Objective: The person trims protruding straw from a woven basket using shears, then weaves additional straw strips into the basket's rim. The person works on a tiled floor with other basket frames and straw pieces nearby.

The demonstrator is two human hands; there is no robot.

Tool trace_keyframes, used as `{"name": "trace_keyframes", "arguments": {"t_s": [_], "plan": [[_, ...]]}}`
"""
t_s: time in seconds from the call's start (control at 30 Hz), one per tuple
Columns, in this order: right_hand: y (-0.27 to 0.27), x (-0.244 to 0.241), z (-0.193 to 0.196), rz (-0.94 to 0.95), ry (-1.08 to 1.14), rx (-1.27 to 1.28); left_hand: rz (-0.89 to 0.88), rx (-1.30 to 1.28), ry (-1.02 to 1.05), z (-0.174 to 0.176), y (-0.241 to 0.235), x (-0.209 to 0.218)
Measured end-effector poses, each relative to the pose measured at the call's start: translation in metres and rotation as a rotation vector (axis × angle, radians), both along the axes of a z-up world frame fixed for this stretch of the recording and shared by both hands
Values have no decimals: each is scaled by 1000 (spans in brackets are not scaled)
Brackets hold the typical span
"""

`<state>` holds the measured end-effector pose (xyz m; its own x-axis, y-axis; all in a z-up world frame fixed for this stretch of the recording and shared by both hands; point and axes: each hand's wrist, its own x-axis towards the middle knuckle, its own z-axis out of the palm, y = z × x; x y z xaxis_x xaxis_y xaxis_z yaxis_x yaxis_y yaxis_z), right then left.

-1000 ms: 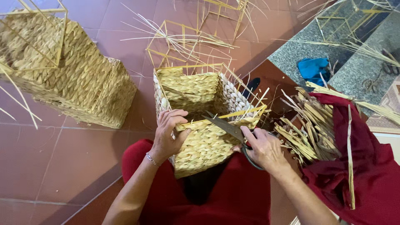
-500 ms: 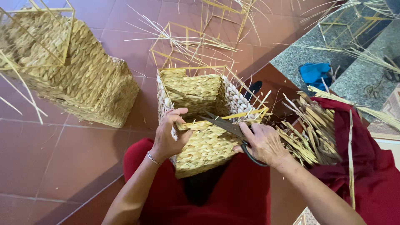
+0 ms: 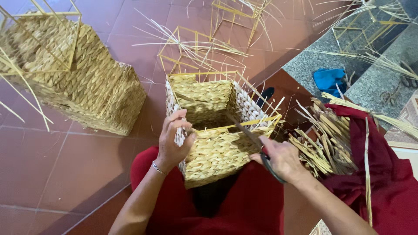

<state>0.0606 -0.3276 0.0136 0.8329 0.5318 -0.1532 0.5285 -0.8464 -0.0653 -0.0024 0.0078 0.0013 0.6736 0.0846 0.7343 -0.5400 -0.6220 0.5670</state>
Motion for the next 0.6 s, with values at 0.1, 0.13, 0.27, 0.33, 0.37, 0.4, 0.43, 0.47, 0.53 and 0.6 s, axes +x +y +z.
{"name": "trace_keyframes", "arguments": {"t_s": [0.1,0.13,0.27,0.33,0.37,0.4,0.43,0.47,0.53,0.6], "plan": [[-10,-9,10,160,-237,434,155,-37,18,-1,2,-3],[-8,-12,12,155,-194,426,210,-69,32,-3,2,-5],[6,-16,16,196,-130,463,184,-165,209,-19,3,-18],[14,-15,19,236,-158,468,196,-126,296,-35,-3,-23],[19,-13,20,249,-173,449,174,-121,325,-44,-4,-23],[24,-13,20,263,-189,429,152,-117,354,-51,-6,-22],[28,-14,21,281,-202,431,127,-110,377,-57,-5,-20],[33,-14,22,300,-216,434,128,-105,386,-60,-3,-20],[39,-14,22,309,-226,436,119,-91,405,-64,-1,-20],[40,-13,19,294,-215,434,114,-88,374,-66,-1,-20]]}}
